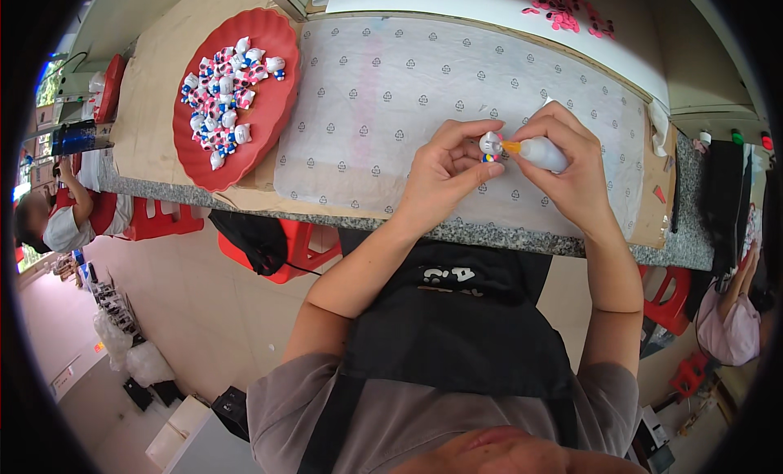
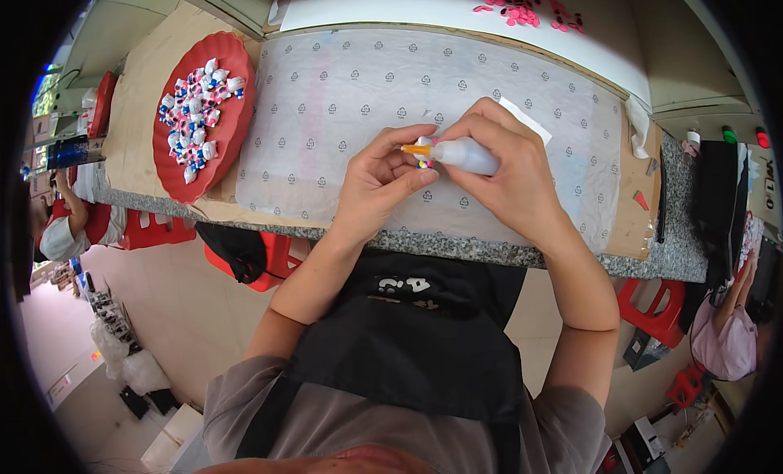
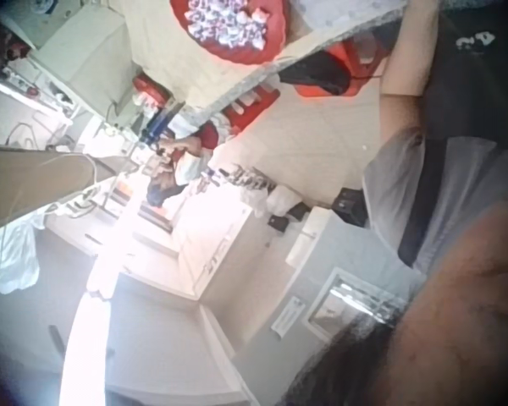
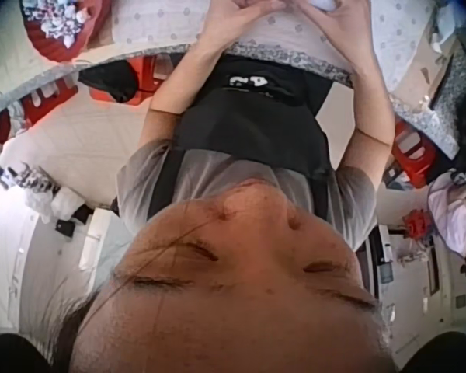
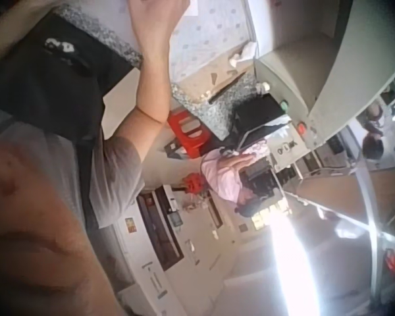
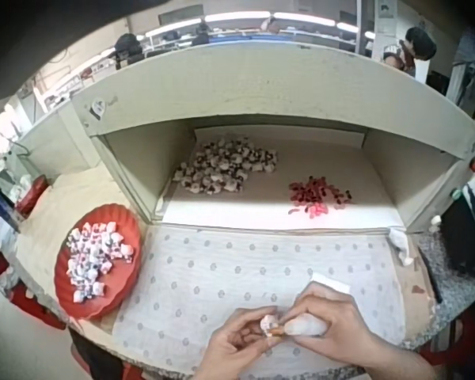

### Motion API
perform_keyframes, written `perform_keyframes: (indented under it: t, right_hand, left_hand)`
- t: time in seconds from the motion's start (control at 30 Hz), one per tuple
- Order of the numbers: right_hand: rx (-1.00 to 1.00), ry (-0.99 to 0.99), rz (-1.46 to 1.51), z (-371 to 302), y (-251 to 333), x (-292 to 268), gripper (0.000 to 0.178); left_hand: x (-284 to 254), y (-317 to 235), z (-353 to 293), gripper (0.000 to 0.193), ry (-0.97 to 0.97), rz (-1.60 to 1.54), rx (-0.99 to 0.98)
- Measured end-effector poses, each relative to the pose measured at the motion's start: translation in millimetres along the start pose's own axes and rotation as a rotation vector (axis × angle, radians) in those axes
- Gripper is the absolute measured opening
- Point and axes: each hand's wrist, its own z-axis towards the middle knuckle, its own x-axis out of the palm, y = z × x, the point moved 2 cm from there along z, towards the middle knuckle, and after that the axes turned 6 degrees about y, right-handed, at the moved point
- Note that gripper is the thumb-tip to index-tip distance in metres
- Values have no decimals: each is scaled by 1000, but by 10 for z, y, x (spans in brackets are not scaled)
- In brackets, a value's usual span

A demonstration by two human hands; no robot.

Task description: Applying glue and attaching small pink bows to white toy cat heads at a factory workstation.

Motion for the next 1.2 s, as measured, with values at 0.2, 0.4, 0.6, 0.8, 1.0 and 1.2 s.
perform_keyframes:
  t: [0.2,0.4,0.6,0.8,1.0,1.2]
  right_hand:
    - [202,-298,19,348,-443,-459,12]
    - [-7,-330,-528,929,-972,-680,20]
    - [167,-101,-728,1164,-766,-525,29]
    - [124,-119,-63,672,-513,-479,17]
    - [215,-109,568,-18,-258,-175,15]
    - [202,-141,909,-201,-212,188,13]
  left_hand:
    - [-29,-44,-25,41,8,-34,-30]
    - [-52,-22,-6,41,-39,-92,-21]
    - [-55,-17,-3,41,-61,-137,21]
    - [-43,-3,-1,40,-55,-122,31]
    - [-38,-24,-26,40,-58,-96,40]
    - [-26,2,-7,40,-51,-87,42]
